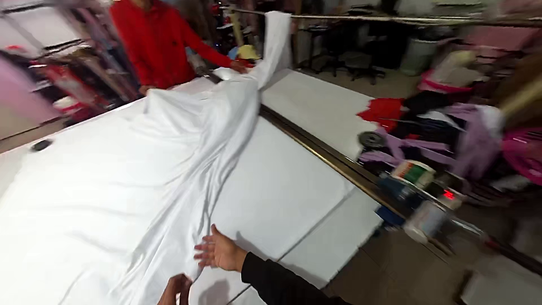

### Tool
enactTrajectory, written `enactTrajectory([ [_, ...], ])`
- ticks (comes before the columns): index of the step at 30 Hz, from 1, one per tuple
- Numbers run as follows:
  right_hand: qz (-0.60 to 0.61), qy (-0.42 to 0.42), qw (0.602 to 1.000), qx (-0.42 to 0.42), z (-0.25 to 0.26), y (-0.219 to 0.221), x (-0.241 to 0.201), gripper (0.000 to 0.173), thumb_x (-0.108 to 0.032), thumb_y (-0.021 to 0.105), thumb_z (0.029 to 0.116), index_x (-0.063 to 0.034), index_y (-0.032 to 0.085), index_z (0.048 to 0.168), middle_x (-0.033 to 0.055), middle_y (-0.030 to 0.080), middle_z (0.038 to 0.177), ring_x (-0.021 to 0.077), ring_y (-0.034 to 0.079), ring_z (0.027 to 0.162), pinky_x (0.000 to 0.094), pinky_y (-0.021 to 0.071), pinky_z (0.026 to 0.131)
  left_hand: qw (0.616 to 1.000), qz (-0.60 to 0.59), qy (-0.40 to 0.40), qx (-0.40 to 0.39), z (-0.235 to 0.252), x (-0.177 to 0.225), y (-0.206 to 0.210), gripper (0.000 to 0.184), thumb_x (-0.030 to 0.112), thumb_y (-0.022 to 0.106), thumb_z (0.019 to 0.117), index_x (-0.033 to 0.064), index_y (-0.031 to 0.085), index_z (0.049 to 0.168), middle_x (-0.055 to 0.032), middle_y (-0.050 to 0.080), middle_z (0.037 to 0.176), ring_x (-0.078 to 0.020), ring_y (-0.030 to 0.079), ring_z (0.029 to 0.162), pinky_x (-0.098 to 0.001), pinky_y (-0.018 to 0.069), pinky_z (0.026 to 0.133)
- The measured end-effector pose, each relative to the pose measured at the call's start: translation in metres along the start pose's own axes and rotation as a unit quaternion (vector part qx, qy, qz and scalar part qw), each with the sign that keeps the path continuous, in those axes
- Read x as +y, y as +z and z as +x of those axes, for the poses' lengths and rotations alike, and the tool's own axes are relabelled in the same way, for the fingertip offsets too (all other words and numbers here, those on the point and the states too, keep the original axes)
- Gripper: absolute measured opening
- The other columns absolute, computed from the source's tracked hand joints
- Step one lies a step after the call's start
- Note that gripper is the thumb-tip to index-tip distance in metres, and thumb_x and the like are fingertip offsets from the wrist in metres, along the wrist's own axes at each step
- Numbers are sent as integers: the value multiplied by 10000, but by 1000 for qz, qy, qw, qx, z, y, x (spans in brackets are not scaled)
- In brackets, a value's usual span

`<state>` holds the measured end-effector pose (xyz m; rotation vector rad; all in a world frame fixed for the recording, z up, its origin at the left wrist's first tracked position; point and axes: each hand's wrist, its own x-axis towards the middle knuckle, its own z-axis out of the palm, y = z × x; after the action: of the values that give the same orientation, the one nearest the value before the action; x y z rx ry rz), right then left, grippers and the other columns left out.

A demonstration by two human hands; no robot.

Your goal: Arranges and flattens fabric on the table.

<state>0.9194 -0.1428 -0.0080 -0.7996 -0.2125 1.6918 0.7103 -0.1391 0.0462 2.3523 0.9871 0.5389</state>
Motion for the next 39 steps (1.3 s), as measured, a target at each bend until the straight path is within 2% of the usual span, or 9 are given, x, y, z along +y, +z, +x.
enactTrajectory([
  [4,-3,-1,1000,-10,25,-6,-42,639,-528,310,1102,-33,382,1500,167,645,1335,272,694,1095,437,571,934,992,77,-79,69,48,-23,36,555,431,665,956,11,609,1316,-188,662,1223,-322,676,1060,-518,579,898],
  [9,-61,-5,998,24,-8,-48,-81,540,-412,328,1126,20,547,1362,170,704,1192,272,723,975,438,597,878,969,181,-169,-4,109,-12,72,556,519,691,915,120,673,1302,-133,683,1252,-343,645,1164,-556,520,991],
  [15,-54,20,992,116,-29,-100,-118,455,-338,361,1128,24,591,1280,191,726,1106,288,734,900,423,611,804,939,214,-268,-38,129,-9,87,295,267,499,1049,127,710,1200,-97,692,1222,-294,641,1176,-494,510,1007],
  [20,-112,55,989,74,-14,-100,-124,533,-400,318,1129,28,605,1265,184,728,1120,293,733,943,444,603,850,968,80,-206,119,114,11,75,295,174,410,1062,6,634,1154,-161,684,1026,-306,686,971,-510,565,891],
  [25,-43,114,990,-72,39,-54,-106,898,-744,153,1009,-29,384,1500,195,611,1360,332,646,1189,513,552,983,976,11,-123,178,104,57,39,267,219,374,1075,46,571,1122,-34,613,811,-151,628,707,-375,572,645],
  [28,115,61,991,-14,68,-21,-124,923,-833,145,942,-168,412,1523,159,609,1393,320,605,1256,561,524,1000,982,5,-93,167,98,68,23,250,233,364,1086,68,546,1131,-2,574,777,-113,586,643,-319,547,588],
  [32,166,-71,979,98,88,-16,-169,739,-714,211,1023,-191,481,1470,132,622,1370,296,609,1242,580,521,975,975,-68,-99,188,91,57,24,254,312,456,1083,88,563,1137,49,531,615,-62,488,480,-249,456,469],
  [36,224,-208,941,146,91,-66,-236,554,-528,470,1045,-157,494,1455,126,619,1366,278,615,1242,551,531,1003,985,32,-106,131,97,51,14,778,696,798,731,87,629,1184,28,603,675,-109,568,537,-329,521,505],
  [39,216,-246,926,190,67,-105,-291,562,-499,543,1018,-175,477,1472,101,599,1404,265,596,1273,549,516,1018,973,174,-152,5,108,70,2,801,450,946,654,163,604,1319,-113,724,1010,-324,715,792,-567,583,662],
])
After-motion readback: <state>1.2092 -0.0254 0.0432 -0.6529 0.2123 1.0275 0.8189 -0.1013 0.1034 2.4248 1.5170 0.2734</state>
